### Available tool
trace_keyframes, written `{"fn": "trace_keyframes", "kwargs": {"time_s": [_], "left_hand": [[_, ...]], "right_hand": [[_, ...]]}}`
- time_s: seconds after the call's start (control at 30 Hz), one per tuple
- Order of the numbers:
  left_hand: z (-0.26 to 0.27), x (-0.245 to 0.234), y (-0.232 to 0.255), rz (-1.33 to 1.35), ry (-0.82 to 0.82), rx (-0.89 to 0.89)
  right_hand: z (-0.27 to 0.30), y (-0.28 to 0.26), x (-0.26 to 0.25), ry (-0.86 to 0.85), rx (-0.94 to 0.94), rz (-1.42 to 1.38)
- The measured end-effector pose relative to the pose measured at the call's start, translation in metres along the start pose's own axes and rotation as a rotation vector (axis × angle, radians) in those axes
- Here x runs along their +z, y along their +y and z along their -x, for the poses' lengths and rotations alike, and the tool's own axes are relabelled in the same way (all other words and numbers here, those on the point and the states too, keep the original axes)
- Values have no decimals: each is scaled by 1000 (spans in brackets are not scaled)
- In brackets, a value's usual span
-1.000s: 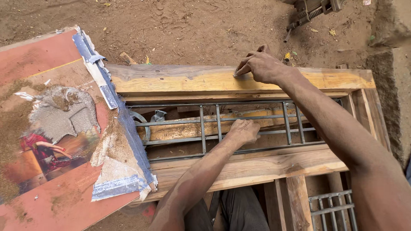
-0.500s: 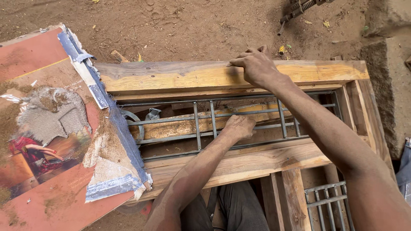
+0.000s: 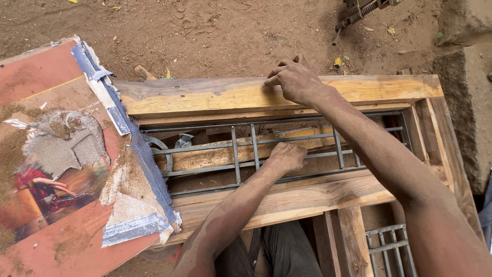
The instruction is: The person sands the wooden frame of a door with a piece of sandpaper, moving the paper along the edges and corners to smooth the surface.
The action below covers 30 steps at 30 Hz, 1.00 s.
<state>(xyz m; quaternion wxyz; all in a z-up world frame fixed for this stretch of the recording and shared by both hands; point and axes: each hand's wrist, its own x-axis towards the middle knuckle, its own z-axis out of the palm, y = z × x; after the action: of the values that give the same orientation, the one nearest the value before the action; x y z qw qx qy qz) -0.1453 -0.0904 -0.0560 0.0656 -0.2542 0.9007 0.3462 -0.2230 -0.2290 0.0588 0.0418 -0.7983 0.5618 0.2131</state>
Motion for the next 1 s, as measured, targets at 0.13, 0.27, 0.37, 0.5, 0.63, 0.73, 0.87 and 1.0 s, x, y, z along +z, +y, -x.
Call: {"fn": "trace_keyframes", "kwargs": {"time_s": [0.13, 0.27, 0.37, 0.5, 0.63, 0.73, 0.87, 1.0], "left_hand": [[6, 1, 3, 41, -79, -14], [9, -5, 7, 106, -67, -32], [12, -7, 7, 101, -87, -41], [11, -5, 7, 105, -51, -38], [9, -4, 5, 101, -53, -43], [7, -3, 5, 127, -102, -66], [6, 0, 4, 96, -81, -40], [4, 2, 6, 120, -74, -49]], "right_hand": [[5, 21, 10, -83, -15, -8], [39, 51, 12, -112, -38, 80], [57, 65, 13, -348, 148, 152], [60, 67, 32, 48, 265, -132], [40, 42, 79, 241, 244, -96], [40, 37, 89, 174, 222, -101], [48, 61, 43, -214, 217, -216], [42, 66, 20, -48, 134, -64]]}}
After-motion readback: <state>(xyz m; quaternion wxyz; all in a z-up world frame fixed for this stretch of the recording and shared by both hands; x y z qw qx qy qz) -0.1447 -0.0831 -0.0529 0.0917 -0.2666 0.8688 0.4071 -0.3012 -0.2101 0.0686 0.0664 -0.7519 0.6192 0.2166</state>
